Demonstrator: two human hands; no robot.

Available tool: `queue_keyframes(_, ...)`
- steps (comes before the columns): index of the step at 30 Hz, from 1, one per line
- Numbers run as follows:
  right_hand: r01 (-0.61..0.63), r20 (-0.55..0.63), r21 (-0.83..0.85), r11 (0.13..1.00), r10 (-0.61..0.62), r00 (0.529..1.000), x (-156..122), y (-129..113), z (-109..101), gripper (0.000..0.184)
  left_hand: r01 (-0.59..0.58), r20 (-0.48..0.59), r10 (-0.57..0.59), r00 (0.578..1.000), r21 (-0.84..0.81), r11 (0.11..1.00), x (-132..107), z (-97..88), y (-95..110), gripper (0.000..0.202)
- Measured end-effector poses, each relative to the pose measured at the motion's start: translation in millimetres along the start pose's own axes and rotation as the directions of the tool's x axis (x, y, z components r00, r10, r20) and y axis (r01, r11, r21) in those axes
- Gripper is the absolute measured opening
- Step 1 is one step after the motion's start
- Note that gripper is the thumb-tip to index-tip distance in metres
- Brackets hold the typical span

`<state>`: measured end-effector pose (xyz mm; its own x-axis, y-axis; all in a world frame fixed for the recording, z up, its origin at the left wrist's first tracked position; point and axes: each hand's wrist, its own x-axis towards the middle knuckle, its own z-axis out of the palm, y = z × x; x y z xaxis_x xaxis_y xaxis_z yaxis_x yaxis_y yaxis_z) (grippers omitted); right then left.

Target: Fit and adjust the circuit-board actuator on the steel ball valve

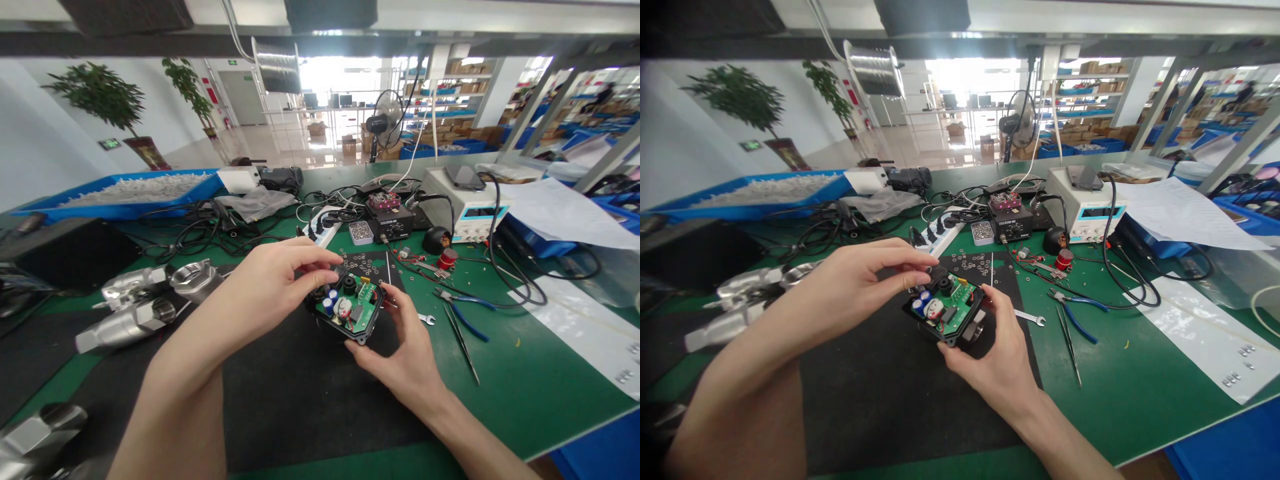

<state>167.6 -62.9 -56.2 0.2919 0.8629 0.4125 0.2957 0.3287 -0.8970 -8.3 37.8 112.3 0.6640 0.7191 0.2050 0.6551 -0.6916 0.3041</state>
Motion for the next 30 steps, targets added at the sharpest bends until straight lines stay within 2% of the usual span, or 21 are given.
queue_keyframes(5,0.027,0.000,-0.014,1.000,-0.027,1.000,-1.0,0.3,1.1,0.089,-0.061,0.053,0.064,0.997,-0.057,0.997,0.5,8.1,-2.4,0.024)
queue_keyframes(13,0.044,0.004,-0.044,0.998,-0.044,0.999,-2.0,-0.6,0.5,0.088,-0.119,0.095,0.124,0.988,-0.047,0.992,3.2,6.9,-5.5,0.022)
queue_keyframes(21,0.022,0.001,-0.030,0.999,-0.022,1.000,-1.7,0.6,1.4,0.089,-0.184,0.076,0.184,0.980,-0.012,0.983,4.8,9.2,-3.9,0.022)
queue_keyframes(30,0.023,0.000,-0.032,0.999,-0.023,1.000,-1.2,-0.1,1.0,0.089,-0.194,0.058,0.195,0.979,-0.020,0.981,5.0,11.4,-3.9,0.022)
